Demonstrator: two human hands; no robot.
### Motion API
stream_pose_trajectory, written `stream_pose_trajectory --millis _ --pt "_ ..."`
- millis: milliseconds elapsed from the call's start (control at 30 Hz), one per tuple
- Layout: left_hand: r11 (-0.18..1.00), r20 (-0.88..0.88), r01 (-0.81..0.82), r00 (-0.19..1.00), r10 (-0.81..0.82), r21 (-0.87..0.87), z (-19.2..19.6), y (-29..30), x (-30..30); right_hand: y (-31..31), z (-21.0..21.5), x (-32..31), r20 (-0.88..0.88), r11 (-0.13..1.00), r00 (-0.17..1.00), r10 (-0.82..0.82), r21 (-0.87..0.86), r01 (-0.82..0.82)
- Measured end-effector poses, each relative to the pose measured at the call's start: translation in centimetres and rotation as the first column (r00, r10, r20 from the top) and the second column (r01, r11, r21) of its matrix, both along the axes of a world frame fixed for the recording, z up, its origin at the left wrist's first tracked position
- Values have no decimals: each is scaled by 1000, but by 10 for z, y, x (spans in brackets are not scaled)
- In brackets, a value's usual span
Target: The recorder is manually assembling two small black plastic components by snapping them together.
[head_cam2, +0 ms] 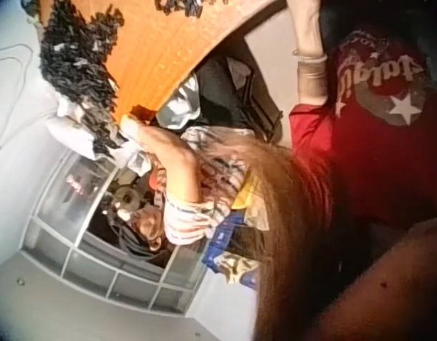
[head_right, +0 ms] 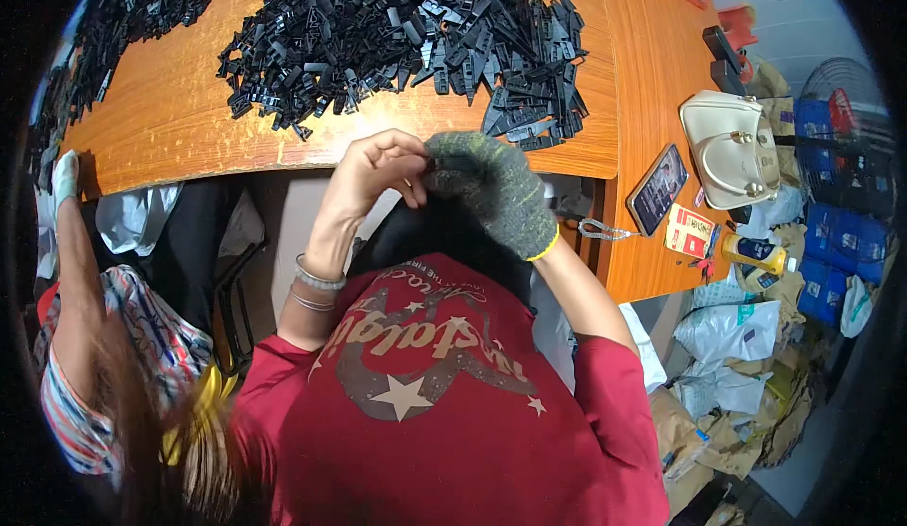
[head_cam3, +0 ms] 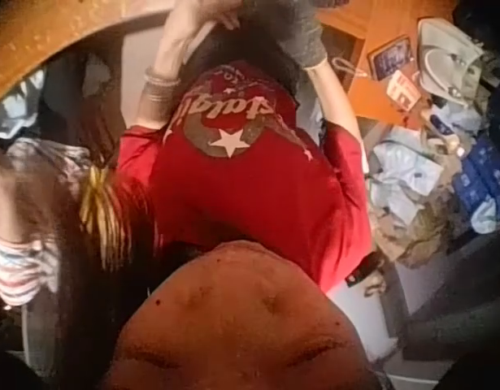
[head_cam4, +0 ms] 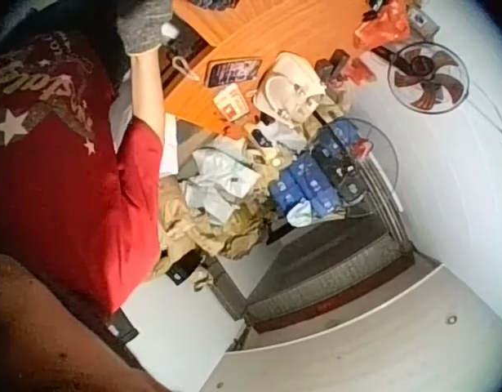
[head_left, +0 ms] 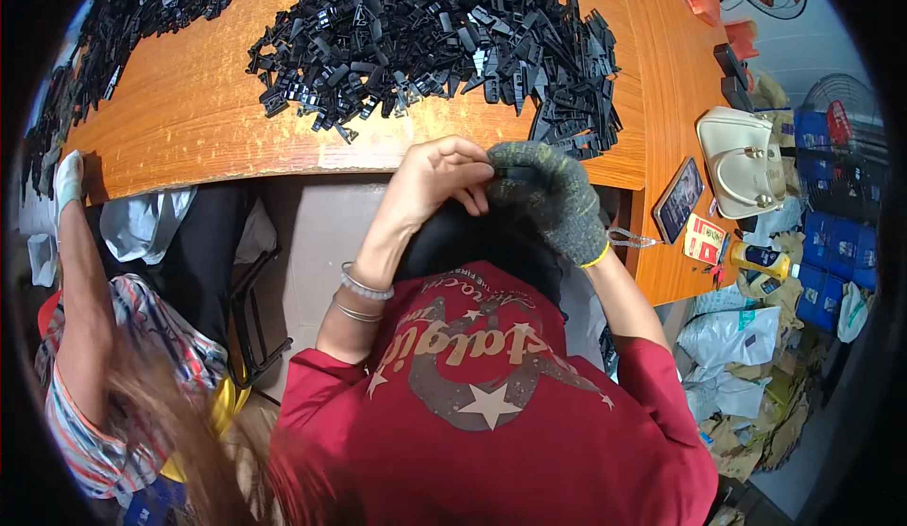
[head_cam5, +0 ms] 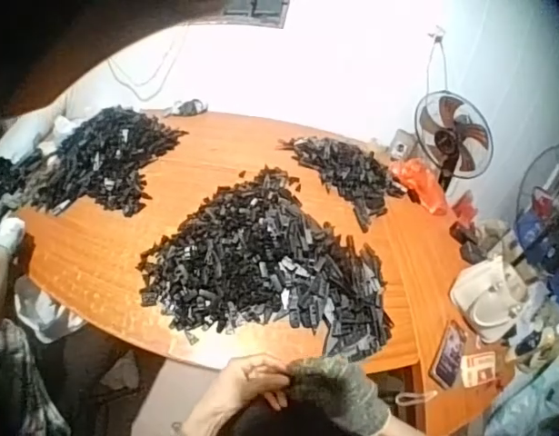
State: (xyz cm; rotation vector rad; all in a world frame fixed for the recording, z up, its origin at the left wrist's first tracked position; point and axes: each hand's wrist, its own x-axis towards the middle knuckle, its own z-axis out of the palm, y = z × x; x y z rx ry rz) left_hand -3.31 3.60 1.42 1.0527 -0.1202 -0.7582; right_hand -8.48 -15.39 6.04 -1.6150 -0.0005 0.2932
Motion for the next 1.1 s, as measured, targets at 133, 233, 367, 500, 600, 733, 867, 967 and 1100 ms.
stream_pose_trajectory --millis 133,233,367,500,600,733,867,967,1100 --pt "998 -23 -5 1000 7 66 13 -5 -1 2 -5 -4 26 996 997 -73 62 71" --pt "911 457 -305 876 155 276 1 -21 -14 -4 -3 -10 167 983 985 -49 -166 77" --pt "399 952 -869 304 -41 294 -12 33 25 -48 44 -41 197 607 964 177 -793 50" --pt "278 908 -876 323 -267 394 -20 45 45 -110 52 -130 -63 727 887 -458 -600 332" --pt "319 921 -869 323 -217 380 -19 26 43 -162 51 -200 -301 787 788 -537 -515 340" --pt "364 936 -868 269 -225 337 -25 -1 40 -197 39 -233 -650 702 692 -315 -650 -291" --pt "446 943 -831 279 -181 331 -26 -23 31 -186 31 -219 -407 83 908 99 -906 -416" --pt "463 950 -830 254 -183 311 -26 -28 30 -158 36 -167 -399 312 901 -169 -889 -335" --pt "501 975 -844 106 -194 192 -25 -34 27 -128 12 -121 40 303 991 129 -953 -1"
